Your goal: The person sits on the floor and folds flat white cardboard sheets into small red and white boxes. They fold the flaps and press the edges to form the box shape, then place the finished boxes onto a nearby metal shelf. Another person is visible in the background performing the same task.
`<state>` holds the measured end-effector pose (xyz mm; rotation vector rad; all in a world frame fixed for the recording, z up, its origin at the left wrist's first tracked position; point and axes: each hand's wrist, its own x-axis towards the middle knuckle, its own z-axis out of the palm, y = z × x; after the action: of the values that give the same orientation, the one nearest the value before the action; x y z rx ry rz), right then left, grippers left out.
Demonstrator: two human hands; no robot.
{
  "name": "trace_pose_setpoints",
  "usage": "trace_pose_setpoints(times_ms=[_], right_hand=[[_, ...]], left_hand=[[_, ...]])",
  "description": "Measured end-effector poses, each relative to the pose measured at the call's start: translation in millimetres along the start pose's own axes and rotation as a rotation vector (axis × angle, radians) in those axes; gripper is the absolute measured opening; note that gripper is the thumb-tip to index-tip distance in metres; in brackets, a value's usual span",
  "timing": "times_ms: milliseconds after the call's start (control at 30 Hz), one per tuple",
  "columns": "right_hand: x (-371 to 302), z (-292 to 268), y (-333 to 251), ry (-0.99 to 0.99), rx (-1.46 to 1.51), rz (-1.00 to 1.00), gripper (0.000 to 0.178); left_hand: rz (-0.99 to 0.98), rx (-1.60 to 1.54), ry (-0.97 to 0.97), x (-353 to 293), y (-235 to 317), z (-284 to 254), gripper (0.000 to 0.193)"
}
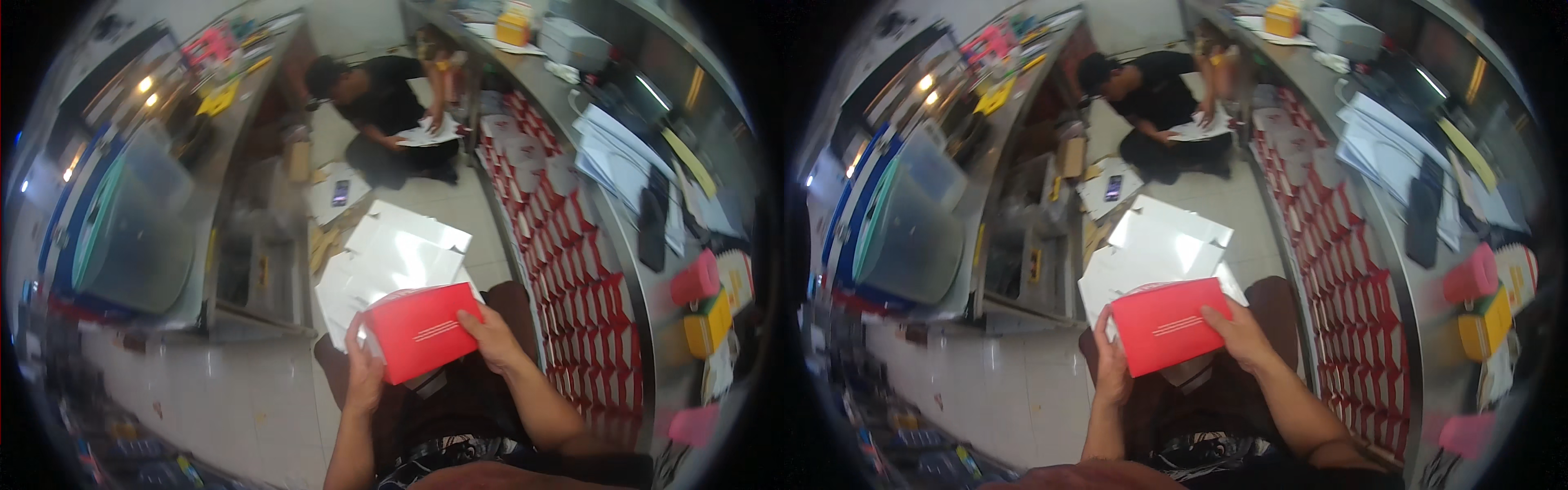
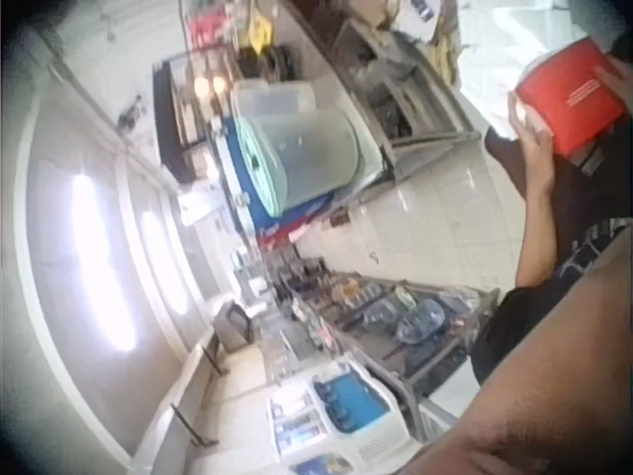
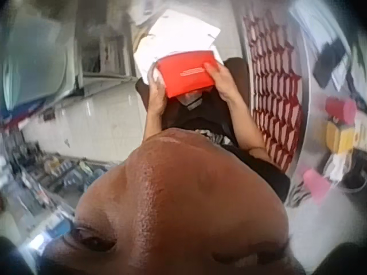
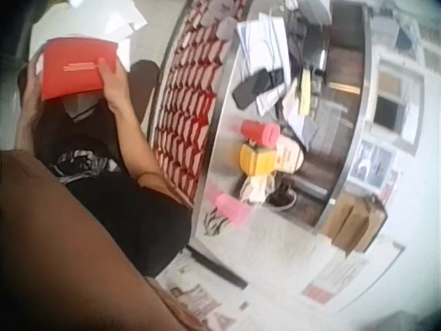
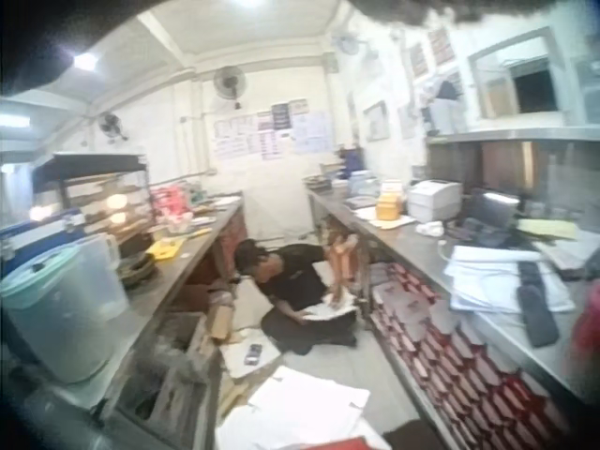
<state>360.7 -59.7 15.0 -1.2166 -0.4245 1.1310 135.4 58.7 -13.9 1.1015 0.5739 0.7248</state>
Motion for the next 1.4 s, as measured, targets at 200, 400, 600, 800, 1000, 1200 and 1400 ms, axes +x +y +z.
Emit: trace_pose_setpoints(times_ms=[200,400,600,800,1000,1200,1400], right_hand=[[-10.2,0.2,-4.3,-0.075,-0.052,-0.108,0.054],[-7.9,-2.4,-1.4,-0.032,-0.024,-0.048,0.060],[-8.6,3.3,13.8,-0.006,-0.165,-0.122,0.066],[-2.5,-11.3,16.1,-0.056,0.245,0.035,0.071],[-11.6,-17.6,-7.3,-0.308,0.067,-0.191,0.076],[-13.8,-26.0,-6.1,-0.333,-0.320,-0.228,0.078],[-13.8,-21.1,1.0,-0.207,-0.613,-0.296,0.070]], left_hand=[[-0.203,-0.116,0.194,14.4,8.2,12.7,0.066],[0.113,-0.123,-0.117,13.3,14.1,19.5,0.072],[-0.113,-0.116,0.184,12.8,8.3,20.0,0.067],[-0.032,-0.116,0.096,7.8,17.0,13.6,0.069],[-0.292,-0.302,0.003,-2.5,-4.5,-12.0,0.069],[-0.137,-0.239,0.014,1.1,2.7,-5.1,0.060],[-0.074,-0.113,0.036,0.8,3.7,6.4,0.059]])
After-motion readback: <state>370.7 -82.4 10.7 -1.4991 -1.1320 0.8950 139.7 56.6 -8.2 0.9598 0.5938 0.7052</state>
